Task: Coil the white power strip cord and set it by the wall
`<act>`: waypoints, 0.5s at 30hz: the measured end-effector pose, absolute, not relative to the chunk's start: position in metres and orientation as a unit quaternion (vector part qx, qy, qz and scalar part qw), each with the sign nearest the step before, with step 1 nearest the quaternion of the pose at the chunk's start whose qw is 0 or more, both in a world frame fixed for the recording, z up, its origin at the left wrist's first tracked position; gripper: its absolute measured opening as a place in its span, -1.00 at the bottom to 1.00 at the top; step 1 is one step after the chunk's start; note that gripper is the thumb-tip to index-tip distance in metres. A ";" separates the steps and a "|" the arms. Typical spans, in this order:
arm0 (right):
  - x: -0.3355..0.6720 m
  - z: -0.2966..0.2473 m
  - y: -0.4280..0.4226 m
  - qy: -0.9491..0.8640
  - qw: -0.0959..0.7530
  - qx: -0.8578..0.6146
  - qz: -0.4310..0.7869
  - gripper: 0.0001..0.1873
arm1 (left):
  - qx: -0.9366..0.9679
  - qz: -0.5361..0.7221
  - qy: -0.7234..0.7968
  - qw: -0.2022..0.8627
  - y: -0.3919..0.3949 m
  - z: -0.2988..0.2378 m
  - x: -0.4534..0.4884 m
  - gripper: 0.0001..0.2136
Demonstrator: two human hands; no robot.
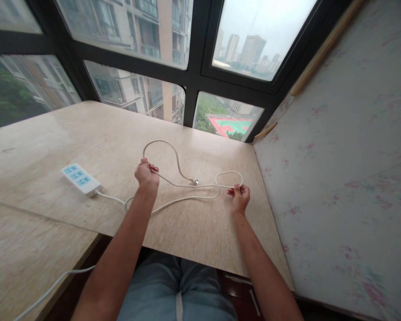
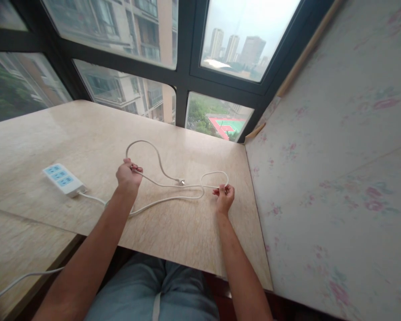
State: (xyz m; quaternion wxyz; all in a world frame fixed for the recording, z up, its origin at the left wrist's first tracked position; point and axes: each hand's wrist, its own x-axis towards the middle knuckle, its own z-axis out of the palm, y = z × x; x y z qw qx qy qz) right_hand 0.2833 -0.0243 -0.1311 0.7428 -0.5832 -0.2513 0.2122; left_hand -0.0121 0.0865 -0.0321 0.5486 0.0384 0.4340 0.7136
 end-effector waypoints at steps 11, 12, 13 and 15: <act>0.284 -0.130 -0.024 -0.208 0.781 -0.550 0.209 -0.56 | 0.144 0.615 0.564 0.532 0.091 -0.077 0.008 -0.84; 0.284 -0.130 -0.023 -0.204 0.785 -0.546 0.208 -0.55 | 0.169 0.605 0.566 0.535 0.089 -0.081 0.011 -0.83; 0.285 -0.131 -0.023 -0.199 0.790 -0.542 0.207 -0.55 | 0.198 0.594 0.566 0.537 0.087 -0.084 0.013 -0.82; 0.286 -0.132 -0.021 -0.189 0.800 -0.534 0.198 -0.54 | 0.260 0.572 0.565 0.534 0.082 -0.090 0.016 -0.83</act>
